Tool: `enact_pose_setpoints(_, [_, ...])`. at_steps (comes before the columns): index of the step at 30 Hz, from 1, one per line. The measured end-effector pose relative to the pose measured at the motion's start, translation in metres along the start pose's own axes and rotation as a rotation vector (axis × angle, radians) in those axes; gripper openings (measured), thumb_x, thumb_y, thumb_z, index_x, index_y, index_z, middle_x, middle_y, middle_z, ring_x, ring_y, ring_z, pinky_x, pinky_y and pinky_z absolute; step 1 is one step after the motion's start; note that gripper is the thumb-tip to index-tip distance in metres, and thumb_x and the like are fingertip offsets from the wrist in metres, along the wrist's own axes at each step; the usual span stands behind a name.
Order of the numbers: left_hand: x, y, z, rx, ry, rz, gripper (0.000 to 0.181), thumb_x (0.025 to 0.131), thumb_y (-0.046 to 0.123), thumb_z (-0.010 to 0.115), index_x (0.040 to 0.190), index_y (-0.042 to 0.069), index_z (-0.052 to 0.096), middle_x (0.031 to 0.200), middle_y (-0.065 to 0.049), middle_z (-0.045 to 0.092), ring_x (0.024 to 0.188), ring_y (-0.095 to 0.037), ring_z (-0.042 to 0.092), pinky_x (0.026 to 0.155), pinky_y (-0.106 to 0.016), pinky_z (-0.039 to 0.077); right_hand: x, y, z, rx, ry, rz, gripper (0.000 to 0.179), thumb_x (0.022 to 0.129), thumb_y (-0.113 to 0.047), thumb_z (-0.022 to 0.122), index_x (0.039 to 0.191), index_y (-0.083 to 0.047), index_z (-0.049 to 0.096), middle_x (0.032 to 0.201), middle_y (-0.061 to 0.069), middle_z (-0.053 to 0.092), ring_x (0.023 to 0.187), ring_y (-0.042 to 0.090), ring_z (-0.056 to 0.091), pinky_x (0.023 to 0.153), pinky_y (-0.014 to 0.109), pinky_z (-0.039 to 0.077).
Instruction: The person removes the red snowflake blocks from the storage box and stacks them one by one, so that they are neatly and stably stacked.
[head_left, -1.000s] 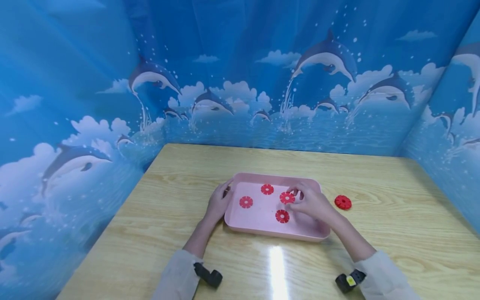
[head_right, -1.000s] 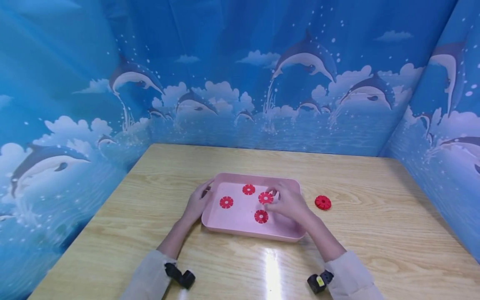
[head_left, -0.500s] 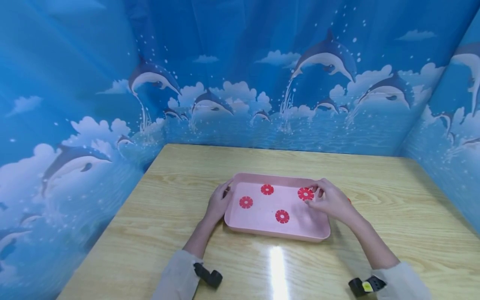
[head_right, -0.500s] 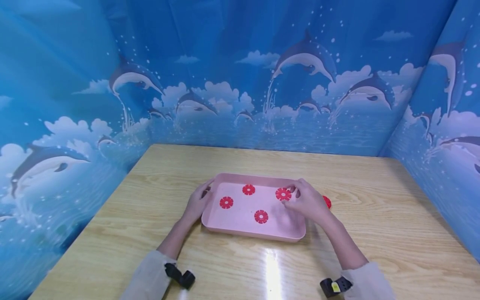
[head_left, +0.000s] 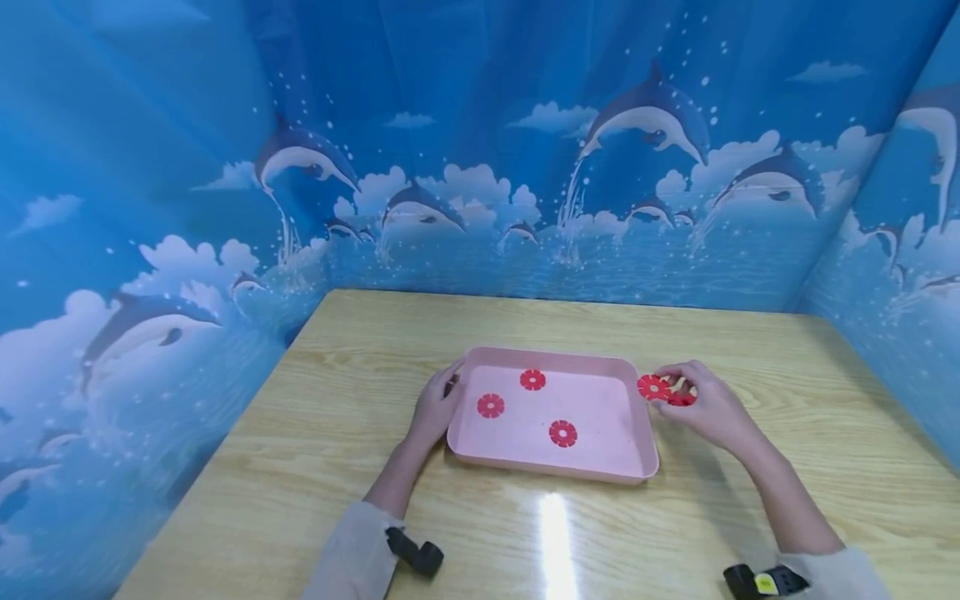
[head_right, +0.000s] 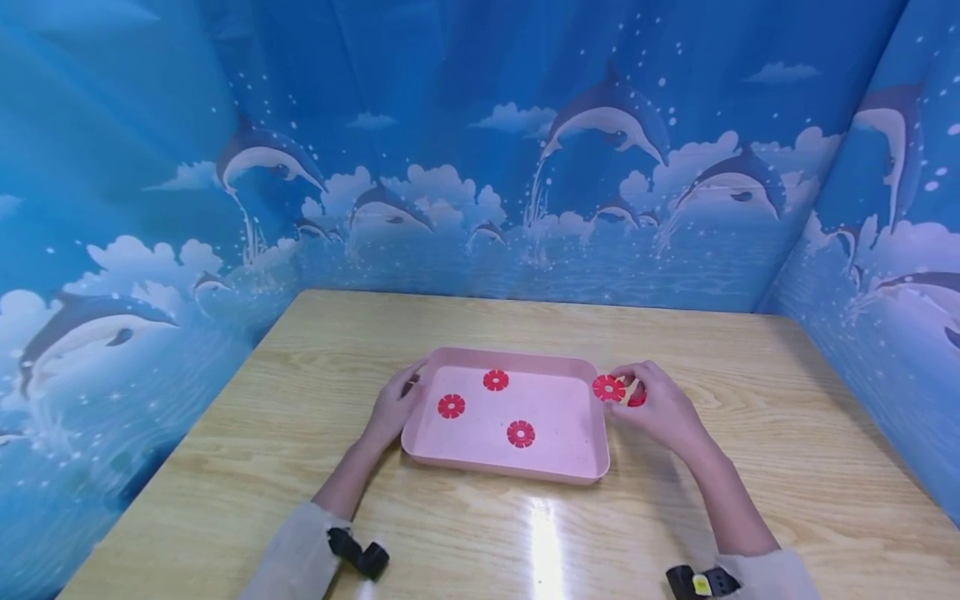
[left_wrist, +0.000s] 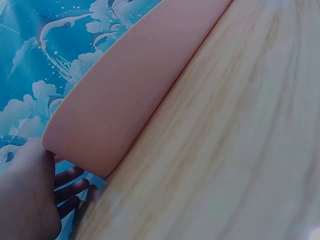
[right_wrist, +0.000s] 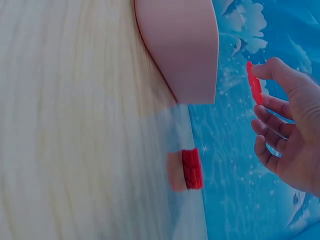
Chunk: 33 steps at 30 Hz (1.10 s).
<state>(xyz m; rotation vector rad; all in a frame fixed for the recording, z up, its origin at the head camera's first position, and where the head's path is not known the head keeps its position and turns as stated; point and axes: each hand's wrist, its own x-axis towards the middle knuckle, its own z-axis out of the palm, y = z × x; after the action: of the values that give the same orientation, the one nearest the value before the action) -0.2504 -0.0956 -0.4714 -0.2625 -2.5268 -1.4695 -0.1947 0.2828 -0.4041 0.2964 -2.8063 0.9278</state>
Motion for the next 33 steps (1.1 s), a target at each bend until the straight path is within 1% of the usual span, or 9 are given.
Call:
enact_pose_setpoints(5, [0.0,-0.001,0.0,0.003,0.0,0.004,0.038,0.092,0.009,0.052,0.13,0.007,0.052,0.101,-0.013,0.057,0.093,-0.028,0.055,0.085,-0.042,0.046,-0.006,0.015,-0.003,-0.004,0.056,-0.022,0.043,0.074,-0.014,0.075,0.111,0.001,0.058,0.094,0.011,0.053,0.079,0.027,0.05,0.053,0.027,0.043])
enact_pose_setpoints(9, [0.001,-0.001,0.0,0.002,0.0,0.0,0.038,0.093,0.011,0.052,0.13,0.007,0.051,0.102,-0.014,0.057,0.094,-0.028,0.055,0.085,-0.043,0.045,-0.01,0.025,-0.006,0.009,0.08,-0.023,0.041,0.076,-0.014,0.074,0.11,0.001,0.059,0.095,0.011,0.052,0.079,0.027,0.049,0.052,0.026,0.042])
enact_pose_setpoints(17, [0.001,-0.001,0.0,-0.005,-0.004,-0.004,0.038,0.092,0.008,0.051,0.13,0.007,0.051,0.101,-0.014,0.057,0.092,-0.028,0.055,0.084,-0.042,0.046,-0.016,0.042,-0.008,0.023,0.086,-0.029,0.041,0.077,-0.01,0.073,0.112,0.002,0.057,0.097,0.012,0.051,0.08,0.025,0.047,0.057,0.026,0.043])
enact_pose_setpoints(26, [0.001,-0.002,0.0,-0.004,-0.004,0.008,0.039,0.091,0.006,0.052,0.13,0.006,0.051,0.101,-0.014,0.057,0.092,-0.028,0.055,0.084,-0.042,0.046,-0.02,0.061,-0.005,0.081,0.121,-0.043,0.04,0.077,-0.007,0.072,0.113,0.004,0.057,0.097,0.011,0.051,0.076,0.013,0.046,0.059,0.019,0.041])
enact_pose_setpoints(33, [0.001,-0.002,0.0,-0.005,-0.005,0.007,0.039,0.092,0.007,0.052,0.13,0.007,0.051,0.101,-0.014,0.057,0.092,-0.028,0.055,0.084,-0.042,0.046,-0.018,0.075,0.001,0.094,0.122,-0.062,0.04,0.077,-0.005,0.072,0.112,0.005,0.057,0.096,0.012,0.051,0.074,0.012,0.048,0.06,0.017,0.042])
